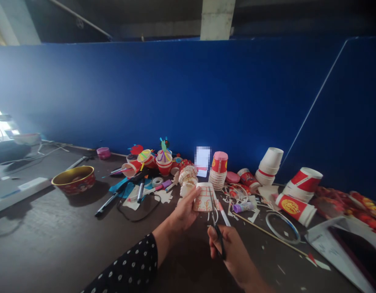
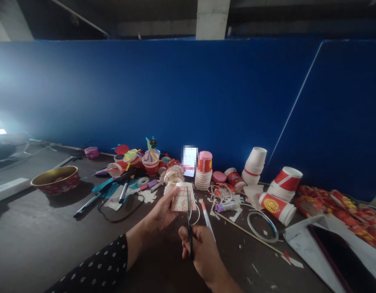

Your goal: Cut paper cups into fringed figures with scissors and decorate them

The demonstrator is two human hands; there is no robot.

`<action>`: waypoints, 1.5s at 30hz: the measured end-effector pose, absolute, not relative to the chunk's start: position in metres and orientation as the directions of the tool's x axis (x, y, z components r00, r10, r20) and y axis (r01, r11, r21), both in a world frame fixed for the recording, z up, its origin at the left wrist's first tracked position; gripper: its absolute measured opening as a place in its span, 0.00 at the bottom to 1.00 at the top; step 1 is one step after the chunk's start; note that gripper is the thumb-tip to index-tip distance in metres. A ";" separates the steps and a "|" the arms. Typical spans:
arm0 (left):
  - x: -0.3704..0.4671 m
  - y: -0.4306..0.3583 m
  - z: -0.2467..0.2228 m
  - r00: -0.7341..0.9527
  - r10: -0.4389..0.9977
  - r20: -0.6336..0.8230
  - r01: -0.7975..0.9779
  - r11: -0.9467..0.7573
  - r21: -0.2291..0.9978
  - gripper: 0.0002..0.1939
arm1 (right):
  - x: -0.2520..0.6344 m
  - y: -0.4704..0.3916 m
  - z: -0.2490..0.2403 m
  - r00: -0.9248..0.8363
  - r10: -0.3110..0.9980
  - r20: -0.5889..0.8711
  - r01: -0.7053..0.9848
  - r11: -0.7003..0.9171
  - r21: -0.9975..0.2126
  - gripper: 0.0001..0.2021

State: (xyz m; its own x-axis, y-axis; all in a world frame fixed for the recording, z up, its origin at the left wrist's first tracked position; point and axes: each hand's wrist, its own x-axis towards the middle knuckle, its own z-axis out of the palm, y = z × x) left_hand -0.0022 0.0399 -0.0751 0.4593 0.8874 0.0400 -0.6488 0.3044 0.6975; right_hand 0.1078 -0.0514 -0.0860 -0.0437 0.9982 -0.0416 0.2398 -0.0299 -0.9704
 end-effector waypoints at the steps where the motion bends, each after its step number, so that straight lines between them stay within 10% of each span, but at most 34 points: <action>1: -0.002 0.041 -0.075 0.440 0.897 0.027 -0.652 0.299 0.696 0.15 | 0.108 -0.052 -0.086 -0.049 0.998 -0.048 0.242 -0.035 -0.970 0.27; 45: -0.005 0.040 -0.070 0.375 0.925 0.054 -0.612 0.203 0.765 0.23 | 0.108 -0.053 -0.085 -0.074 0.997 0.005 0.408 0.035 -0.912 0.23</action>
State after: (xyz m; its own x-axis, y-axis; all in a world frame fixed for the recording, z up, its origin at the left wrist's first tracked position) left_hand -0.0049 0.0403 -0.0705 0.3749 0.9255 0.0541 -0.6117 0.2031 0.7646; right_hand 0.1082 -0.0533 -0.0854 -0.0740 0.9972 0.0055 0.4083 0.0353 -0.9122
